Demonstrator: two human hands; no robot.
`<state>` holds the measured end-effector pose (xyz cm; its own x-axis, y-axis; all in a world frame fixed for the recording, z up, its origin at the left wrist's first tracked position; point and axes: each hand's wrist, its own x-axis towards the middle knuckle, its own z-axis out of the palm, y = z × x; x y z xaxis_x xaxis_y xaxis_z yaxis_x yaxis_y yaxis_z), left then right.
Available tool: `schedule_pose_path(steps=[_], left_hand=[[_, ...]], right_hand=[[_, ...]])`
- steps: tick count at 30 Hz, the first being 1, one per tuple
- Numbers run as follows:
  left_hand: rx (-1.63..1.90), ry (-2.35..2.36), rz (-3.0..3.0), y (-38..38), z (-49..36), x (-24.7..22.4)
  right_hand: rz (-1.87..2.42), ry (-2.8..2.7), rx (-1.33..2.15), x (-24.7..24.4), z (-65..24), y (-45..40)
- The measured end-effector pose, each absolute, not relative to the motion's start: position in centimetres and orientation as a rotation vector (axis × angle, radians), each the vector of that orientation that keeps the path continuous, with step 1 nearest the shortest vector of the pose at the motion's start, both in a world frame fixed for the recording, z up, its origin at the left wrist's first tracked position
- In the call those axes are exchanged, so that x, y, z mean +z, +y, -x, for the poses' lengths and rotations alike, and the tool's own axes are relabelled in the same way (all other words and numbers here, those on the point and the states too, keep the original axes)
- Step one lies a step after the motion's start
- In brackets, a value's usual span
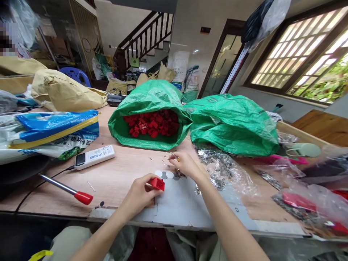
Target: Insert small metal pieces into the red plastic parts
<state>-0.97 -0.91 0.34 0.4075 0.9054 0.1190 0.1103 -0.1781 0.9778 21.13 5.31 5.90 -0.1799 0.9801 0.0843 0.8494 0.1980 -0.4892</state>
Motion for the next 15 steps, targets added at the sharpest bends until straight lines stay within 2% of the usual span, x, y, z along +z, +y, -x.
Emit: schedule_pose_path(steps=[4,6,10,15], left_hand=[[1.093,0.923,-1.514,-0.7,1.1,0.5],[1.11,0.948,-1.59,-0.9,1.1,0.5],[1.121,0.946,-1.754,-1.8,0.8,0.5],[1.139,0.927,-1.815,-2.5,0.5,0.1]], right_hand=[[1.563,-1.697,0.898,6.0,-20.4,0.5],[1.535,-1.579,0.994,5.7,-19.7,-1.7],[1.531,-1.651,1.005,4.8,-18.6,-4.0],[1.48,-1.859,0.804,4.0,-18.8,-4.1]])
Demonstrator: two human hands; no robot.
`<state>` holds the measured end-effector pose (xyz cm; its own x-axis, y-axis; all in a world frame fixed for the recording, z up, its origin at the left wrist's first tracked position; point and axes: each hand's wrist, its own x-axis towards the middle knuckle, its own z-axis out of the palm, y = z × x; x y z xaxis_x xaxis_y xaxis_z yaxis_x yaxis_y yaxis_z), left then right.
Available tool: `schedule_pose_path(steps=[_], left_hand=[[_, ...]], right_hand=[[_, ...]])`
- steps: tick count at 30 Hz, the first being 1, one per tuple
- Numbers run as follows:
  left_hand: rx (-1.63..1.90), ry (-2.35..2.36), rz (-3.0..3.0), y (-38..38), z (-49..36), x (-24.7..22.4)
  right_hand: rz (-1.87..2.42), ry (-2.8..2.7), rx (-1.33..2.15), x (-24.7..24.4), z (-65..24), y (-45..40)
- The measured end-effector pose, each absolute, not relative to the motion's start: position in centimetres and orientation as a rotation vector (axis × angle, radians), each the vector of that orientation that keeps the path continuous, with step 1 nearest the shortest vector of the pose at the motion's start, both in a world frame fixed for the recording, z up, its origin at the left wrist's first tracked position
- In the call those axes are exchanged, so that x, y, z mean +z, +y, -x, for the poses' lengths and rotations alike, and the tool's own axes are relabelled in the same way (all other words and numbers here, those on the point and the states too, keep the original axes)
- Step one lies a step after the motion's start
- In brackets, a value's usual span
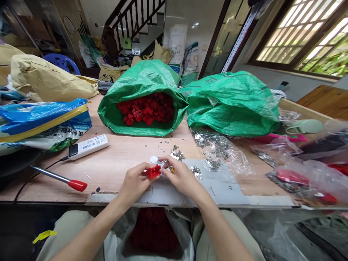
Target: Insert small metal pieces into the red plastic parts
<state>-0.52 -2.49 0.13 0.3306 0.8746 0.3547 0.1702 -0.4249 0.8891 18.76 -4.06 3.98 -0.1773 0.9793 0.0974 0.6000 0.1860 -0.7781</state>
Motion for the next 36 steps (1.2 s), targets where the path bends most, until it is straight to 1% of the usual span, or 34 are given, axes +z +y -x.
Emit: schedule_pose_path(steps=[7,11,13,17,19,23,29,31,36], left_hand=[[1.176,0.861,-1.942,-2.4,0.2,-0.6],[1.22,0.826,-1.972,-2.6,0.1,-0.6],[1.25,0.829,-1.936,-2.6,0.2,-0.4],[1.314,0.869,-1.875,-2.6,0.5,0.1],[1.343,0.901,-1.85,-2.5,0.7,0.3],[1.373,0.875,-1.827,-2.4,0.9,0.3],[1.481,0.806,-2.037,-2.4,0.9,0.0],[1.496,0.825,-2.051,-2.4,0.9,-0.1],[1.515,0.82,-2.013,-2.3,0.7,-0.1]], right_hand=[[1.487,-1.955,0.784,3.7,-19.3,-4.7],[1.457,-1.832,0.813,3.4,-18.9,-4.5],[1.471,-1.666,0.963,3.3,-18.5,-4.3],[1.383,-1.244,1.519,3.2,-17.9,-3.9],[1.296,-1.167,1.64,3.4,-17.9,-4.0],[1.267,-1.255,1.58,4.1,-18.0,-4.2],[1.383,-1.511,1.161,3.4,-17.1,-4.6],[1.352,-1.471,1.191,3.1,-16.8,-4.6],[1.238,-1.246,1.486,3.3,-16.8,-4.5]])
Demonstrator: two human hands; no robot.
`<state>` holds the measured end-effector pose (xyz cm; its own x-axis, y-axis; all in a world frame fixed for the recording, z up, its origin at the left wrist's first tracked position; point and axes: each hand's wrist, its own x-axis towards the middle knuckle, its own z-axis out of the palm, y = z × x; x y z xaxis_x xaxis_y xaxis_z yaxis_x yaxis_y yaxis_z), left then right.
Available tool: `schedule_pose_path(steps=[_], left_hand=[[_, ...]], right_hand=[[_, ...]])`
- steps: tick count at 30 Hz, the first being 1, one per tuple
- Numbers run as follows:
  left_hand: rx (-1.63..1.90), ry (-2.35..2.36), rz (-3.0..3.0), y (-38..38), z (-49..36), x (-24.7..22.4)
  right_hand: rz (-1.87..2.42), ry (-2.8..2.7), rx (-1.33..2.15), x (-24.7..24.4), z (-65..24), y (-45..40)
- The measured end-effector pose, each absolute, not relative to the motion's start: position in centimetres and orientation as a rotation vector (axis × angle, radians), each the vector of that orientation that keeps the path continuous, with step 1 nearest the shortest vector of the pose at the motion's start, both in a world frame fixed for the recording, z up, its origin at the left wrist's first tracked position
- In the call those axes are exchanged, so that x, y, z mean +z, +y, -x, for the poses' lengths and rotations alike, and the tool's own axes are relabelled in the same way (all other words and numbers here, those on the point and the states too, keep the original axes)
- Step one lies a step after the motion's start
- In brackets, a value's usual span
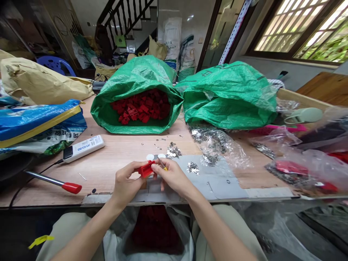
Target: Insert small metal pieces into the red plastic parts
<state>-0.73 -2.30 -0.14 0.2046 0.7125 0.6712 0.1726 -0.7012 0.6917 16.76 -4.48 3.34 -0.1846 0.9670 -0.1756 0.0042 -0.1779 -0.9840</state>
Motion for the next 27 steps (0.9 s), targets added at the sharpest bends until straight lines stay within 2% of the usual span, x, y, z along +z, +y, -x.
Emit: schedule_pose_path(steps=[6,9,12,15,17,22,27], left_hand=[[1.429,0.775,-1.865,-2.5,1.1,0.2],[1.318,0.81,-1.671,-2.6,1.3,0.1],[1.204,0.838,-1.556,-2.6,1.0,0.0],[1.054,0.902,-1.64,-2.5,0.6,-0.3],[0.965,0.972,-1.771,-2.5,0.4,-0.5],[0.847,1.069,-1.849,-2.2,0.3,-0.4],[0.831,1.071,-1.783,-2.1,0.3,0.0]], right_hand=[[1.069,-0.852,1.886,3.7,-16.4,-4.9],[1.057,-0.886,1.926,4.1,-16.5,-5.0],[1.343,-1.211,1.646,5.2,-18.3,-5.3],[1.934,-1.477,0.97,6.6,-21.9,-5.7],[2.183,-1.597,0.673,7.0,-24.2,-5.9],[2.257,-1.913,0.539,6.1,-26.0,-5.7],[2.337,-1.966,0.528,5.1,-26.1,-5.2]])
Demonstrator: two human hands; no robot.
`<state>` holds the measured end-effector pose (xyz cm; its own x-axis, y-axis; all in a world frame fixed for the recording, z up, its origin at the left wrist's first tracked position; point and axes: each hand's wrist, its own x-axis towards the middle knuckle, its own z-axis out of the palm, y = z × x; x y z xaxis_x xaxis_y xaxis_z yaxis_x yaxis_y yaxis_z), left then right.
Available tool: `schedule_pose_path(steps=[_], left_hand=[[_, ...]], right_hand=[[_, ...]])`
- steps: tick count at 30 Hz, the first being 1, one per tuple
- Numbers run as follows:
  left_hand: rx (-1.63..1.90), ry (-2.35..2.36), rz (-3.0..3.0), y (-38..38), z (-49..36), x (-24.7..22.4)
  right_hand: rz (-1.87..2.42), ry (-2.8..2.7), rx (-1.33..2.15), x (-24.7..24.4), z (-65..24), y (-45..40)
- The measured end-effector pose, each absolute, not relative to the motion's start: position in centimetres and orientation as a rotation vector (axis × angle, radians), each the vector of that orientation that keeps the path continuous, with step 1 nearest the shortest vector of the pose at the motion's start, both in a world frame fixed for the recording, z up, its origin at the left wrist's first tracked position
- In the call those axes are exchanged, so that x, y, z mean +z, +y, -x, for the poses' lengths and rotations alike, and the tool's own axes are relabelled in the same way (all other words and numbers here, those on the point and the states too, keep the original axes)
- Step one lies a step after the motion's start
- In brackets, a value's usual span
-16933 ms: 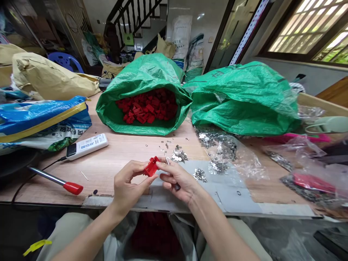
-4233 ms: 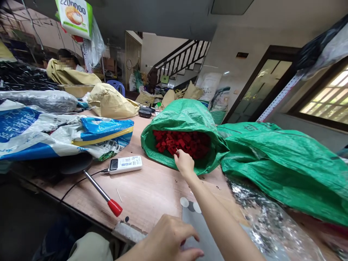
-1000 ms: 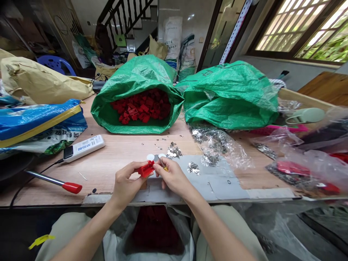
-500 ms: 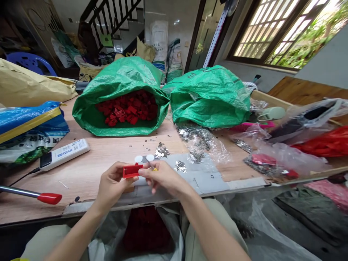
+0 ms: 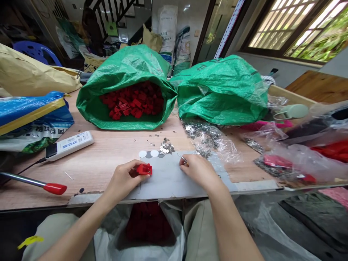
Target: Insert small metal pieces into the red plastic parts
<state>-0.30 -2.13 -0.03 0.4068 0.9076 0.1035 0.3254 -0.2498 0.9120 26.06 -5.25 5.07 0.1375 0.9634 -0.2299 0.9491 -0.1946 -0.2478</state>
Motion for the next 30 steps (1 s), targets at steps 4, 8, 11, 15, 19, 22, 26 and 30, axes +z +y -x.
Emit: schedule_pose_path(steps=[4,8,11,15,19,22,26,30], left_hand=[[0.83,1.072,-1.766,-2.2,0.3,0.0],[0.833,1.082,-1.765,-2.3,0.3,0.1],[0.839,1.068,-1.775,-2.2,0.4,0.1],[0.863,1.06,-1.797,-2.1,0.4,0.0],[0.879,1.027,-1.858,-2.1,0.3,-0.1],[0.878,1.013,-1.9,-2.1,0.3,0.0],[0.875,1.02,-1.914,-2.1,0.3,0.1],[0.879,1.03,-1.916,-2.2,0.3,0.0]], right_hand=[[2.264,-1.932,0.577,5.0,-26.8,-5.1],[2.012,-1.628,1.019,5.2,-24.7,-5.0],[1.811,-1.436,1.264,4.7,-21.5,-4.7],[1.811,-1.396,1.301,3.6,-18.9,-4.3],[1.847,-1.403,1.341,3.3,-18.7,-4.1],[1.847,-1.414,1.356,3.3,-18.9,-4.1],[1.854,-1.426,1.339,3.2,-18.8,-4.1],[1.87,-1.432,1.321,3.0,-18.5,-4.1]])
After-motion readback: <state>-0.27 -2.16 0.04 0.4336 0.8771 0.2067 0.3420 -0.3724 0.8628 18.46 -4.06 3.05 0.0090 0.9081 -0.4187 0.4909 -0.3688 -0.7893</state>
